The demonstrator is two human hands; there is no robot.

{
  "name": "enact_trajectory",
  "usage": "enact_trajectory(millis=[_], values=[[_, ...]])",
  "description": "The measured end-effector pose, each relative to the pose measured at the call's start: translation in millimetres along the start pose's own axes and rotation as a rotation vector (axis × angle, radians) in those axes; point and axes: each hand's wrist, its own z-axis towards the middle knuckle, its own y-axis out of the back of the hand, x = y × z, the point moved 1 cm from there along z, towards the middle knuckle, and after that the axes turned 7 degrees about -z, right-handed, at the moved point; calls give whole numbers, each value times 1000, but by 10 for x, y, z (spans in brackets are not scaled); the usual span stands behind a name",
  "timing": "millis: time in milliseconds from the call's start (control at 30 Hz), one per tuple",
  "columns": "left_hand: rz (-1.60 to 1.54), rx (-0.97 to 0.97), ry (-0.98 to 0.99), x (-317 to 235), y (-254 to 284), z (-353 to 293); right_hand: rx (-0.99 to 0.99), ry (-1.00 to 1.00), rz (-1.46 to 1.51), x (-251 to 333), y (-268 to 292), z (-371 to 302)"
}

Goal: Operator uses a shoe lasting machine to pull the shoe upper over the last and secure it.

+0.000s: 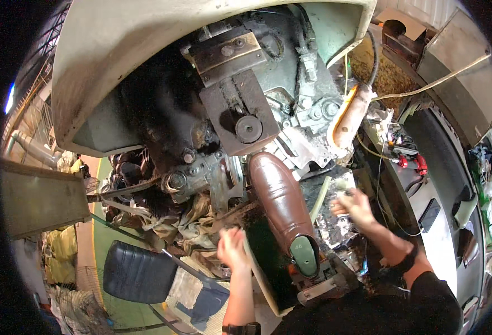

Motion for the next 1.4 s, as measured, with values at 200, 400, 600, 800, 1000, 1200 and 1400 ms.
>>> enact_trajectory(millis=[200,400,600,800,1000,1200,1400], values=[[167,-334,319,1032,2268,792,-360,-376,172,-970,1408,72],[771,-612,568,1869,2583,792,-356,-409,82,-939,1256,49],[444,-650,388,1626,2429,582,-440,-322,-135,-1105,1190,93],[469,-378,-6,950,1959,434,-390,-256,137,-1935,1319,535],[300,-389,-20,356,2020,-80,-430,-275,381,-1143,1135,-264],[201,-64,-117,-96,1537,-80,-616,-245,-52,-1542,1926,-1248],[158,374,-506,-716,-181,-739,-938,-218,48,-1674,2547,-2457]])
